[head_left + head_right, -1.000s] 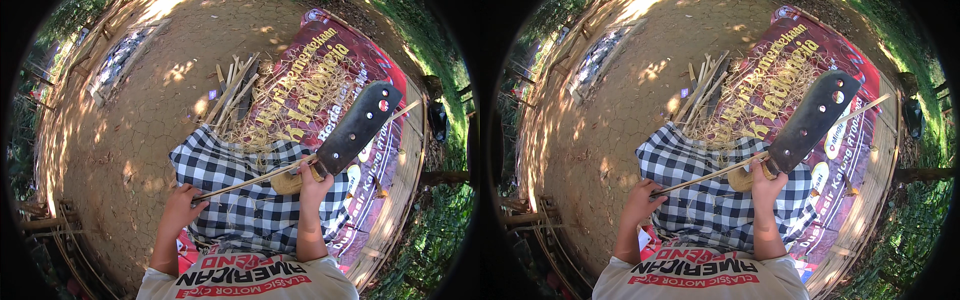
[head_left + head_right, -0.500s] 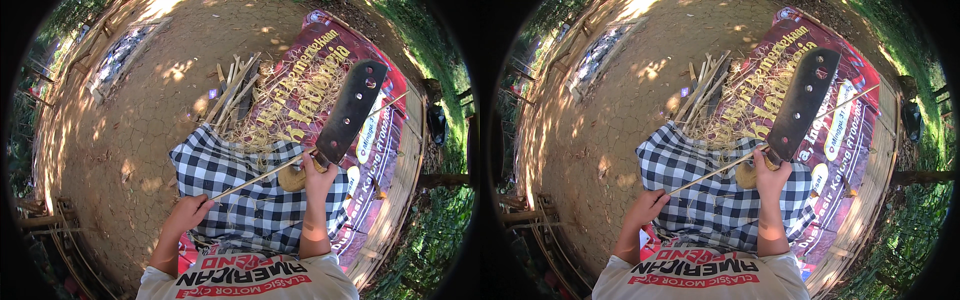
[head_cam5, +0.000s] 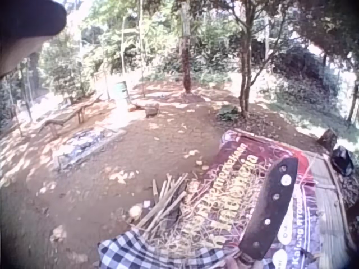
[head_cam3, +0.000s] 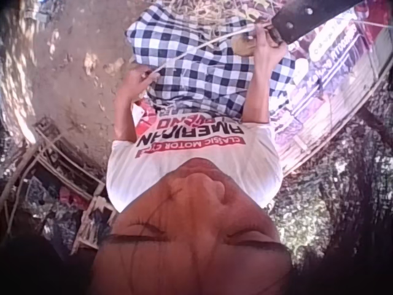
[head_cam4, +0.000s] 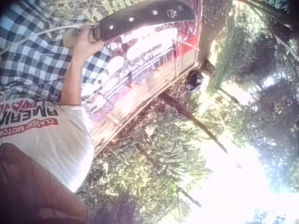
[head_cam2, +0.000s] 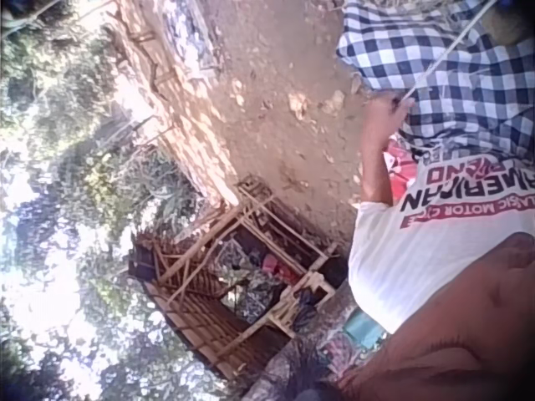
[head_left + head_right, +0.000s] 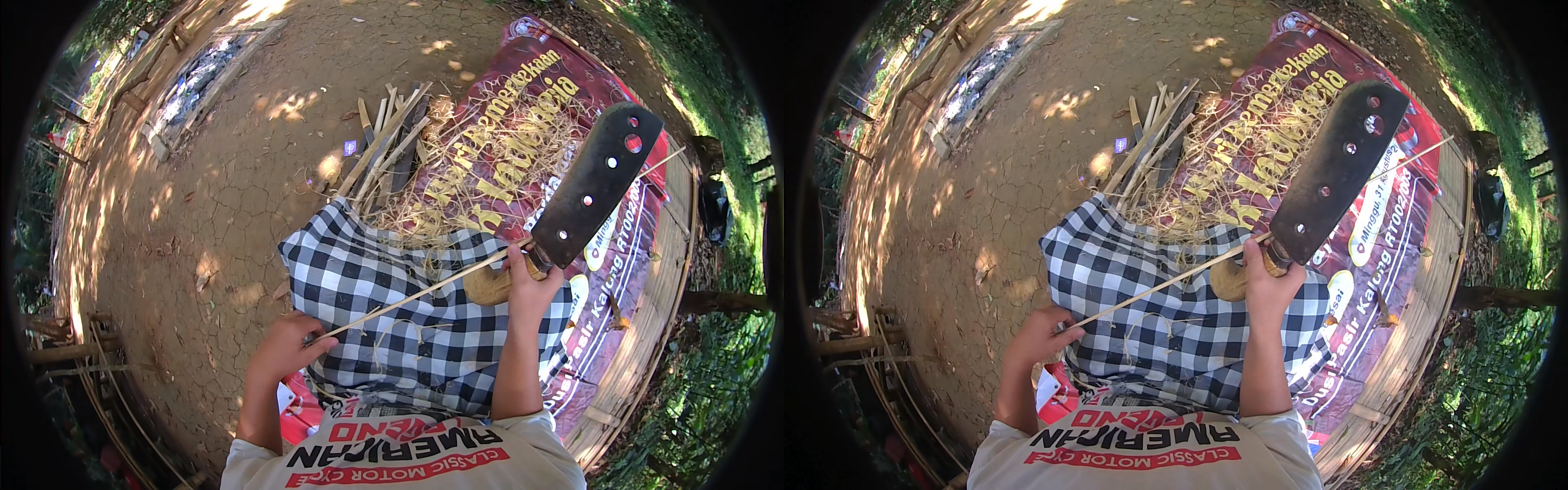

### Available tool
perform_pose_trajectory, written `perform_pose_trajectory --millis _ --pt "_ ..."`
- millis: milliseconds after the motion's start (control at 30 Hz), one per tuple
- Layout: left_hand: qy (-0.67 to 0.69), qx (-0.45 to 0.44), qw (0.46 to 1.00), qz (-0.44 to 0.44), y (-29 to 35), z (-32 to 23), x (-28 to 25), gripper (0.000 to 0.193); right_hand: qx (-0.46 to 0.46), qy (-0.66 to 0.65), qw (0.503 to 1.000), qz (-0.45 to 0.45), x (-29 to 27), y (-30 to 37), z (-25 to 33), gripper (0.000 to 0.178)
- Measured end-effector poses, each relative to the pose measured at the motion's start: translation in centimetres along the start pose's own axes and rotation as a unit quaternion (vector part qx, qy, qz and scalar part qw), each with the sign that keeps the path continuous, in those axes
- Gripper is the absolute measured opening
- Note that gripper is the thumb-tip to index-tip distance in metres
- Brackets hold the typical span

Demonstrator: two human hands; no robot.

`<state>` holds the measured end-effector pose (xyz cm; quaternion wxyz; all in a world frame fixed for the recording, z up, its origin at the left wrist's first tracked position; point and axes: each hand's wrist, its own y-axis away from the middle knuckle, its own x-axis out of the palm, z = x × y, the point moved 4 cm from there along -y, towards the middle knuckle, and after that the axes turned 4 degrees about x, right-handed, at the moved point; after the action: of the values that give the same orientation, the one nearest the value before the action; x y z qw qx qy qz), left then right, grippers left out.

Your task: The person uses a large knife to shave thin strips from a wooden stick while sitting on a platform.

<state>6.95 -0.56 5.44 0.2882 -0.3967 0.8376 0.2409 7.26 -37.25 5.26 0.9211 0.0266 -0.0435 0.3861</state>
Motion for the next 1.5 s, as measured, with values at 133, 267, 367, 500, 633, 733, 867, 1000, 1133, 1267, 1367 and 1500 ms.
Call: perform_pose_trajectory --millis 133,267,367,500,633,733,867,1000,1133,1267,1367,1500 --pt "0.051 0.012 0.996 0.073 -2.2 -2.6 1.6 0.031 0.015 0.015 1.000 0.012 0.2 0.0 -0.1 0.015" --pt "0.152 -0.056 0.981 0.106 -2.2 -2.3 3.2 0.030 -0.015 0.058 0.998 0.009 -0.2 -0.4 -1.3 0.014" --pt "0.148 -0.073 0.985 0.054 -2.1 -1.7 3.2 0.032 0.014 0.100 0.995 0.020 -0.3 -0.8 -0.8 0.016" --pt "0.106 -0.083 0.990 -0.050 -2.1 -1.5 2.4 0.032 0.017 0.222 0.972 0.073 -0.9 -0.6 -1.0 0.022" --pt "0.089 -0.104 0.981 -0.135 -1.7 -0.5 2.1 0.032 -0.047 0.290 0.937 0.188 1.6 2.2 0.6 0.022" --pt "0.061 -0.132 0.978 -0.148 -1.6 -0.4 1.8 0.032 -0.195 0.344 0.886 0.240 3.7 3.6 0.6 0.026" --pt "0.032 -0.167 0.973 -0.157 -0.7 -0.1 1.8 0.032 -0.291 0.401 0.808 0.319 7.2 5.0 0.3 0.035" --pt "-0.035 -0.171 0.969 -0.177 -0.2 -0.7 2.2 0.030 -0.302 0.449 0.746 0.387 9.6 6.3 -2.5 0.038" --pt "-0.108 -0.163 0.961 -0.197 0.5 0.9 3.4 0.028 -0.298 0.484 0.717 0.403 11.4 6.7 -5.6 0.032" --pt "-0.136 -0.169 0.954 -0.209 0.5 1.3 4.3 0.026 -0.303 0.475 0.730 0.387 11.4 5.8 -8.3 0.026" --pt "-0.133 -0.171 0.953 -0.214 0.6 2.0 4.7 0.025 -0.287 0.464 0.736 0.401 11.5 5.4 -8.8 0.022" --pt "-0.117 -0.177 0.956 -0.204 0.6 2.2 4.7 0.025 -0.306 0.495 0.726 0.367 11.1 3.1 -9.0 0.022"
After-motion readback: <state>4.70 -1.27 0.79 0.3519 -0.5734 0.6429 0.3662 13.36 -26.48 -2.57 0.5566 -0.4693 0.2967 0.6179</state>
